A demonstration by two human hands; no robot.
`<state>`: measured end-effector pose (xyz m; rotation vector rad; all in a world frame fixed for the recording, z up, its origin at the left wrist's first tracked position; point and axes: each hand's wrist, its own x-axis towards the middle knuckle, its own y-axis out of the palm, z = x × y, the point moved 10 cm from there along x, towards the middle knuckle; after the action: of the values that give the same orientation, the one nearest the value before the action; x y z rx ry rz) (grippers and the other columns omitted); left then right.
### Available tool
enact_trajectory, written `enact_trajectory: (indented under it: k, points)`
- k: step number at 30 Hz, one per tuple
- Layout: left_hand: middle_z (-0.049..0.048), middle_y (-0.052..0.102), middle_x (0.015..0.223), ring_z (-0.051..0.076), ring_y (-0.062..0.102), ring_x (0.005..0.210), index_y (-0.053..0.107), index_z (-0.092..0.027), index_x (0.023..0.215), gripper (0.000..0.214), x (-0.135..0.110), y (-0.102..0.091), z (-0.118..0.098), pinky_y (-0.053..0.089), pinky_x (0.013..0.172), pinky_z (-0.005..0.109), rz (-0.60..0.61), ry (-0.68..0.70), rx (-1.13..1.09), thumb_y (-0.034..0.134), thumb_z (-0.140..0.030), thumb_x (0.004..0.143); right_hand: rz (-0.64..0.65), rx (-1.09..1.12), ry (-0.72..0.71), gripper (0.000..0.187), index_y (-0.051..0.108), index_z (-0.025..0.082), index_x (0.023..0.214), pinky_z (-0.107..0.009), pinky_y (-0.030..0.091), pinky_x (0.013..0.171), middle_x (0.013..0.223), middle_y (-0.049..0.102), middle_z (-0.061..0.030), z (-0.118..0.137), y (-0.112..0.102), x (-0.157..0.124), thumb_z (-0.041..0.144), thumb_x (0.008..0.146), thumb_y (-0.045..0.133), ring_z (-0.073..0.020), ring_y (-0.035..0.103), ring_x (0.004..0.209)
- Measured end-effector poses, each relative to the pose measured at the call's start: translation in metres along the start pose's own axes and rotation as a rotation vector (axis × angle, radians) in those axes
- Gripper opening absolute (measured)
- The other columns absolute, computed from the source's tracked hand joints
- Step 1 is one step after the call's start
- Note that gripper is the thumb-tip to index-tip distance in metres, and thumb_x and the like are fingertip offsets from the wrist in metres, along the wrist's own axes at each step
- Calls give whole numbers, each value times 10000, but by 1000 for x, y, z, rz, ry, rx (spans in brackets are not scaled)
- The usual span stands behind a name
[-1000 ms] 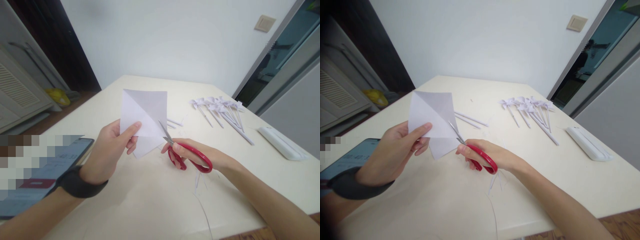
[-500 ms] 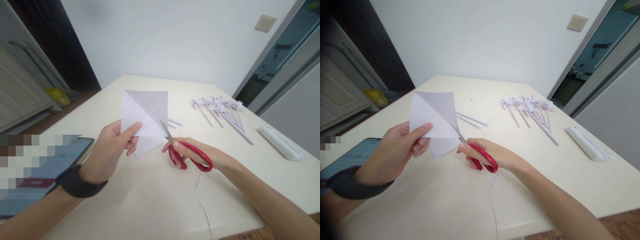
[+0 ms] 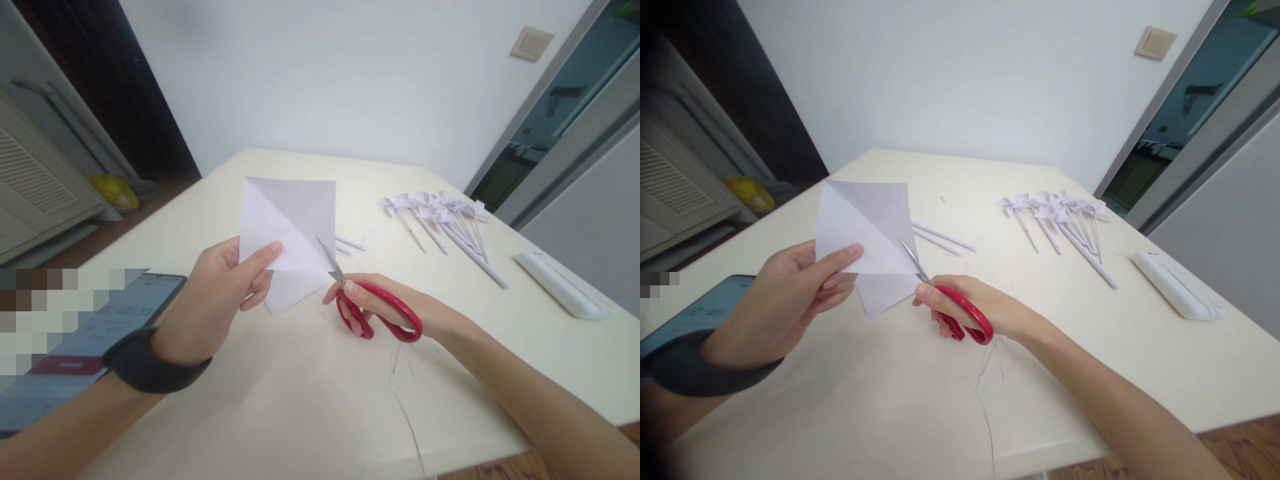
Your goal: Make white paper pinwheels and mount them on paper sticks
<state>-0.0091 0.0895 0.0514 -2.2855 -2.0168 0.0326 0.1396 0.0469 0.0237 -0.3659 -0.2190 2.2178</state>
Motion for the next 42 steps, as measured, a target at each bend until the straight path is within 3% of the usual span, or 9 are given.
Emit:
enact_trajectory:
  k: [10, 21, 28, 42]
  points:
    - [-75, 253, 503, 71, 203, 413, 332, -207, 585, 360, 3, -4, -1, 164, 365, 214, -31, 9, -33, 618, -300, 783, -15, 5, -13, 455, 590, 151, 1005, -254, 461, 582, 658, 534, -5, 4, 2, -2, 527, 894, 358, -104, 527, 540]
    - [-83, 234, 520, 66, 180, 451, 293, -199, 603, 379, 1, -5, 2, 170, 388, 209, -1, -12, 3, 572, -313, 833, -8, -66, -3, 449, 574, 167, 916, -238, 429, 501, 587, 506, 14, -2, -1, -2, 538, 900, 321, -96, 498, 465]
    - [-88, 234, 501, 62, 177, 444, 296, -197, 593, 387, 0, -4, 3, 159, 385, 211, -16, -59, 37, 585, -315, 821, 0, -81, -32, 436, 566, 183, 941, -247, 447, 570, 640, 506, 9, 3, 1, -1, 536, 905, 313, -92, 486, 528]
    - [-89, 235, 492, 60, 185, 424, 306, -200, 585, 385, 0, -3, 0, 168, 368, 198, -23, -41, 32, 608, -313, 795, 17, -72, -10, 474, 565, 174, 886, -244, 434, 537, 570, 504, 17, -3, 3, 1, 549, 908, 277, -90, 484, 480]
